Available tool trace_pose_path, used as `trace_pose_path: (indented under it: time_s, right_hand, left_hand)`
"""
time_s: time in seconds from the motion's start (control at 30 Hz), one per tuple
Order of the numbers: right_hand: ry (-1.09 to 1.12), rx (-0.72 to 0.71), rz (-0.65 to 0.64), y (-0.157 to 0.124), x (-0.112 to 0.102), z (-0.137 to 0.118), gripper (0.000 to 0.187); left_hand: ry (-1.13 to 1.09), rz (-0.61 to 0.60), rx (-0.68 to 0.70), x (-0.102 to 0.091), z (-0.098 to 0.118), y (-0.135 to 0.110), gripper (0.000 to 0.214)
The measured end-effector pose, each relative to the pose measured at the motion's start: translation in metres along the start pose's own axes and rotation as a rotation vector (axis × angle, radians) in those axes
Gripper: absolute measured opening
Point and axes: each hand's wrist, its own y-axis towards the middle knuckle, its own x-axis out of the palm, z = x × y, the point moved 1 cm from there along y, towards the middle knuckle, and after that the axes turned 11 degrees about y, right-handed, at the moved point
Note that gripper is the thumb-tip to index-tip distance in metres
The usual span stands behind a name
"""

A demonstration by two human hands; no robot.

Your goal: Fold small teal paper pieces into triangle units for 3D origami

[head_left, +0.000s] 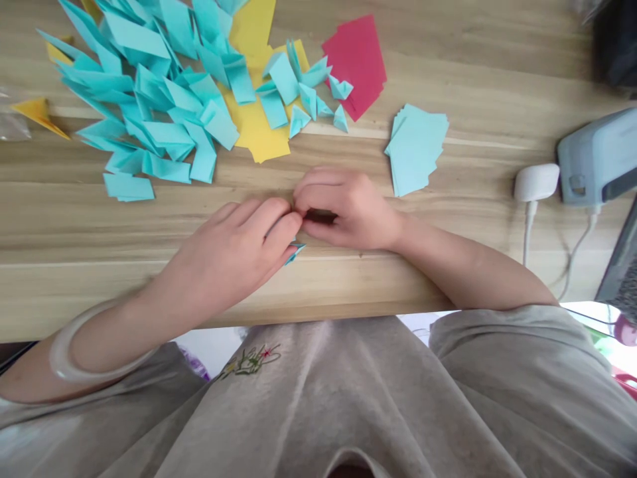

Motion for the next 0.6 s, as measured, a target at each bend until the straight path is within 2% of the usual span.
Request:
trace_pose_path:
  time_s: [0.6]
  right_hand:
    - [0.022, -0.098, 0.064, 0.0, 0.0021, 0.0029, 0.009]
  left_hand:
    - [0.02, 0.078, 0.034, -0.0003, -0.0012, 0.0008, 0.018]
